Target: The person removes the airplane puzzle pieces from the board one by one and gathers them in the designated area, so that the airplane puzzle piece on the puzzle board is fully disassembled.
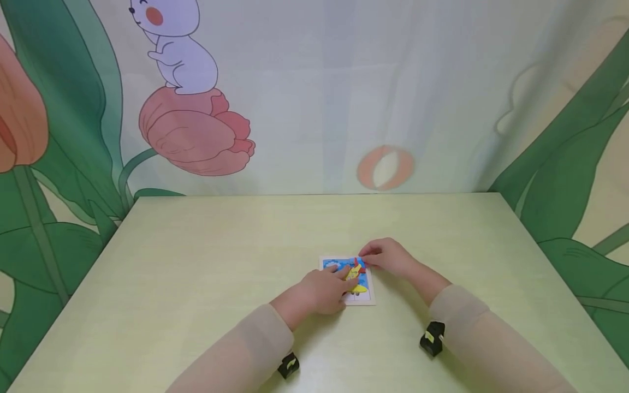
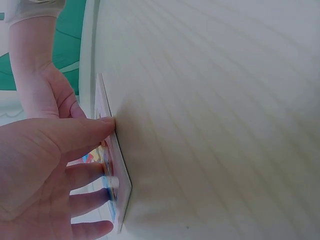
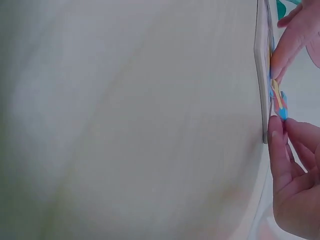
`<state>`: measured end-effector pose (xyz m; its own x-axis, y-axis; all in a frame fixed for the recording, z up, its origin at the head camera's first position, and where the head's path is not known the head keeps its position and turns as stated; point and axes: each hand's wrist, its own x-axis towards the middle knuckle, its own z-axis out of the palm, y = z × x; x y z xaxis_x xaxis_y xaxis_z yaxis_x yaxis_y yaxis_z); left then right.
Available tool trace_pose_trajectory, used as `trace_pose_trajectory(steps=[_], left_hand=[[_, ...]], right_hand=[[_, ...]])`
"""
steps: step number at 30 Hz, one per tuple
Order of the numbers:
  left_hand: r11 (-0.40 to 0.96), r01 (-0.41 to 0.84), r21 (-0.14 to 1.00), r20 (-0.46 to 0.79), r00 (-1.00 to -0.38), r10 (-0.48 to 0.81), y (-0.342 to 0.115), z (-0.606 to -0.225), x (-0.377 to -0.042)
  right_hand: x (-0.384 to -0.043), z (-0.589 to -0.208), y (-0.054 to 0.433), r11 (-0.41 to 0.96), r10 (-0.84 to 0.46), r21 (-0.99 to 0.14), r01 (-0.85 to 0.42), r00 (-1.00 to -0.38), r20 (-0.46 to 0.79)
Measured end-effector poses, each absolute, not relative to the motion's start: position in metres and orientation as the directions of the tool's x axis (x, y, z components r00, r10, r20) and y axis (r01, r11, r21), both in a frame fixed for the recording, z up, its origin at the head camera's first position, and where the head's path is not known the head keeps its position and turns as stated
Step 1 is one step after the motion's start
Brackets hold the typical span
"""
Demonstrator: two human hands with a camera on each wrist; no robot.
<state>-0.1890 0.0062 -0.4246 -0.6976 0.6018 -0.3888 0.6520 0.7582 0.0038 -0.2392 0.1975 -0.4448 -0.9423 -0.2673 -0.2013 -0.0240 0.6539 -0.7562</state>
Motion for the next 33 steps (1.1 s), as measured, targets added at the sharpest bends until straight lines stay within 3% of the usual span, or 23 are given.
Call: trace_pose_trajectory(steps=[33], left_hand=[[0.763,0.646,0.019,-0.408,-0.692,0.596,0.008,-0.428,-0.181]], right_hand=[[-0.229,-0.445,0.247,0.581,-0.160,-0.808,0.094,-0.961,-0.227]])
